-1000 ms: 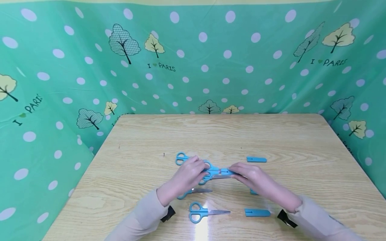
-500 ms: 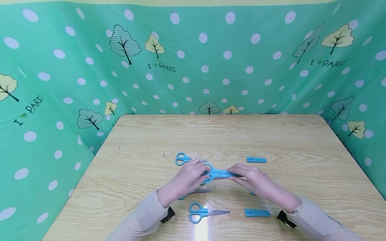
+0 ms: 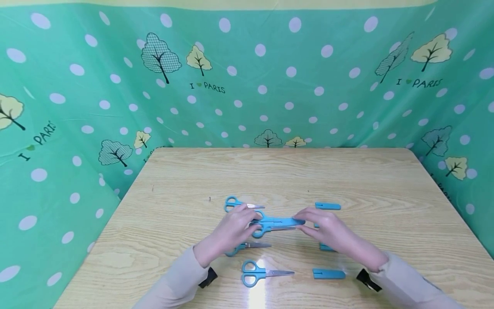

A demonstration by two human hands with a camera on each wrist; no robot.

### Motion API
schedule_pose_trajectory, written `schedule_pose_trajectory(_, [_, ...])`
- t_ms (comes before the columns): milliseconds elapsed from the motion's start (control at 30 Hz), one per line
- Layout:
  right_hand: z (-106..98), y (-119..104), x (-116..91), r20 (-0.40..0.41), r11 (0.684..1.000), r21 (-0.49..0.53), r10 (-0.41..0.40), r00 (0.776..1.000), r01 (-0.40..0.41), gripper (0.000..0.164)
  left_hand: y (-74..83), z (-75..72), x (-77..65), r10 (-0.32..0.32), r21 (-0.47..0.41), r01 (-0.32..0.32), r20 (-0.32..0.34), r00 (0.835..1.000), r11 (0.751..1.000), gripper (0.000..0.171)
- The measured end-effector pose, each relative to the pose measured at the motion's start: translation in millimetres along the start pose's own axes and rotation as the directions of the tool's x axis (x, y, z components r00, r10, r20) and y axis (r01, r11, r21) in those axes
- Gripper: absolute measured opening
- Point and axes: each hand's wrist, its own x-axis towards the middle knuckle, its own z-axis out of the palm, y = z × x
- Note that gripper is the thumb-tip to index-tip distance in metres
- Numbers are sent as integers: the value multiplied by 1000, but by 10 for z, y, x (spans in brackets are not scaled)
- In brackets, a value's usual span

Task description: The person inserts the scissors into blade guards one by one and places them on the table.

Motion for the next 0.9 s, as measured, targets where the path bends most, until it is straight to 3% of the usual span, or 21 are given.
schedule_pose_trajectory(433, [-121,134,-118,-30,997,-59,45,999,-46,25,-186,-134,-232,-101,-42,99,-60,993,994,16])
schedule_pose_trajectory(900, [-228,251,-265,-9,985,-119,126,992,-126,36,-453,-233,-541,-224,-35,221,-126,966,975,20])
